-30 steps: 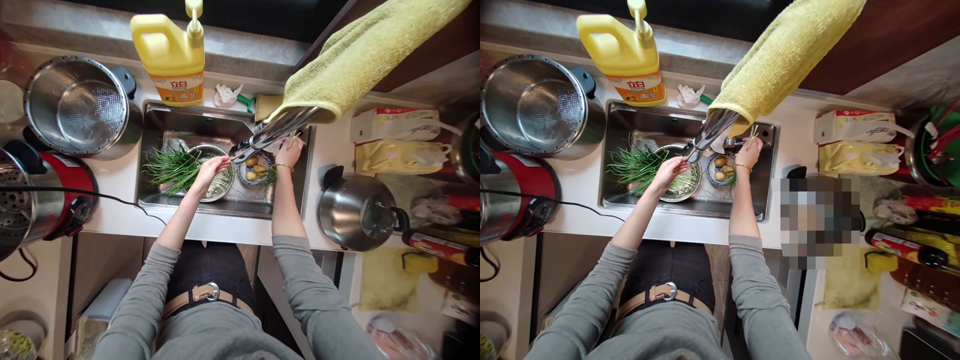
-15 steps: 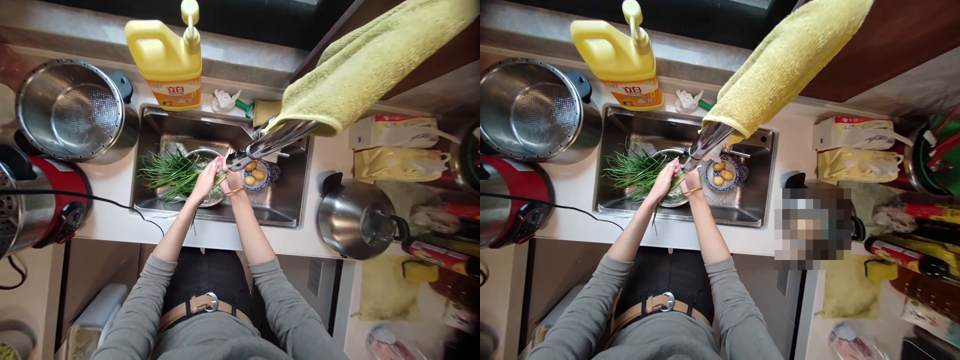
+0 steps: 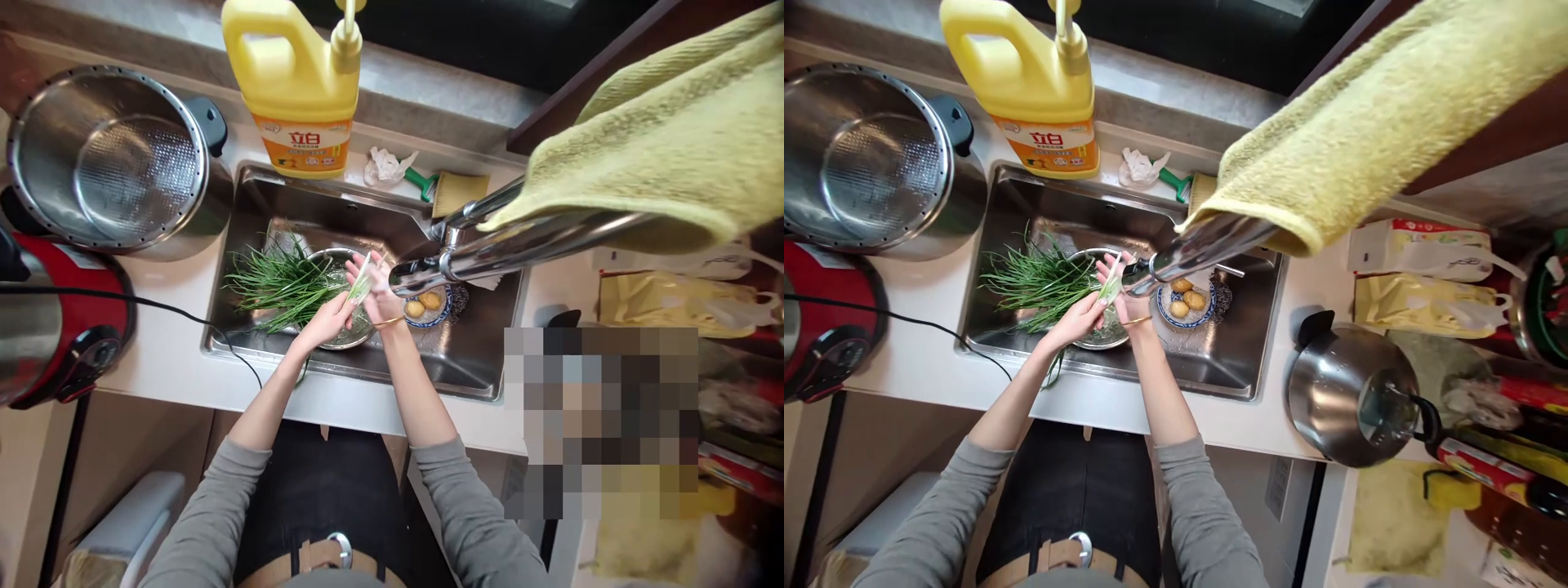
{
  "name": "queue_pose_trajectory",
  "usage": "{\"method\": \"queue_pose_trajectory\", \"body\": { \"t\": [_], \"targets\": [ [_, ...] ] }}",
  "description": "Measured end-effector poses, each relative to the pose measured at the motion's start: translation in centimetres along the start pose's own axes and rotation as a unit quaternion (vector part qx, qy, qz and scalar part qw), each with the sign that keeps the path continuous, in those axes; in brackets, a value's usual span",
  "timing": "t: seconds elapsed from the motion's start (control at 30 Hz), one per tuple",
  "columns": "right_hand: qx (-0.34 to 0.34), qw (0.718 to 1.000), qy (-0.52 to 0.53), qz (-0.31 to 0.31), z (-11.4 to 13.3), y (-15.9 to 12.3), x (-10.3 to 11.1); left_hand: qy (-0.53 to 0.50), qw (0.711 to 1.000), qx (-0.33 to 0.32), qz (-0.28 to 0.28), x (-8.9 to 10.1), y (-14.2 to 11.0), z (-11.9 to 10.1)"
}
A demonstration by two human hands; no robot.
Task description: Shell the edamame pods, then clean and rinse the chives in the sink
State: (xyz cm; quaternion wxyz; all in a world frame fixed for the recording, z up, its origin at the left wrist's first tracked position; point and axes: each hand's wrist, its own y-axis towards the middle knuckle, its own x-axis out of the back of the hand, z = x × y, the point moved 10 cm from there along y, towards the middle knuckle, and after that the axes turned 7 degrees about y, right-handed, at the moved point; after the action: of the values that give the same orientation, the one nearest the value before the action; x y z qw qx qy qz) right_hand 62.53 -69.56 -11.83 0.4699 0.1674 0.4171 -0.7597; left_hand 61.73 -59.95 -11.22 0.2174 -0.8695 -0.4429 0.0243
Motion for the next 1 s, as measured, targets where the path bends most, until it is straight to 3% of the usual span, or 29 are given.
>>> {"method": "queue_pose_trajectory", "body": {
  "t": [0.2,0.3,0.5,0.6,0.77,1.0],
  "targets": [
    [-0.021,0.997,0.02,-0.065,-1.3,2.5,3.3,-0.072,0.992,0.061,0.079,-1.1,-0.2,2.4],
    [-0.047,0.996,0.019,-0.074,-2.0,2.8,2.8,-0.094,0.988,0.076,0.092,-1.1,0.0,2.9],
    [-0.073,0.995,0.045,-0.059,-1.8,1.7,0.7,-0.083,0.992,0.067,0.061,-0.1,0.2,2.6],
    [-0.06,0.997,0.014,-0.049,-1.6,1.5,0.3,-0.097,0.99,0.074,0.071,-0.3,0.1,2.5],
    [0.002,0.998,-0.007,-0.056,-0.7,1.0,0.6,-0.076,0.993,0.072,0.046,0.0,0.3,2.3],
    [-0.034,0.994,0.041,-0.09,-1.2,1.3,2.7,-0.089,0.988,0.1,0.081,-1.6,0.6,2.7]
  ]
}}
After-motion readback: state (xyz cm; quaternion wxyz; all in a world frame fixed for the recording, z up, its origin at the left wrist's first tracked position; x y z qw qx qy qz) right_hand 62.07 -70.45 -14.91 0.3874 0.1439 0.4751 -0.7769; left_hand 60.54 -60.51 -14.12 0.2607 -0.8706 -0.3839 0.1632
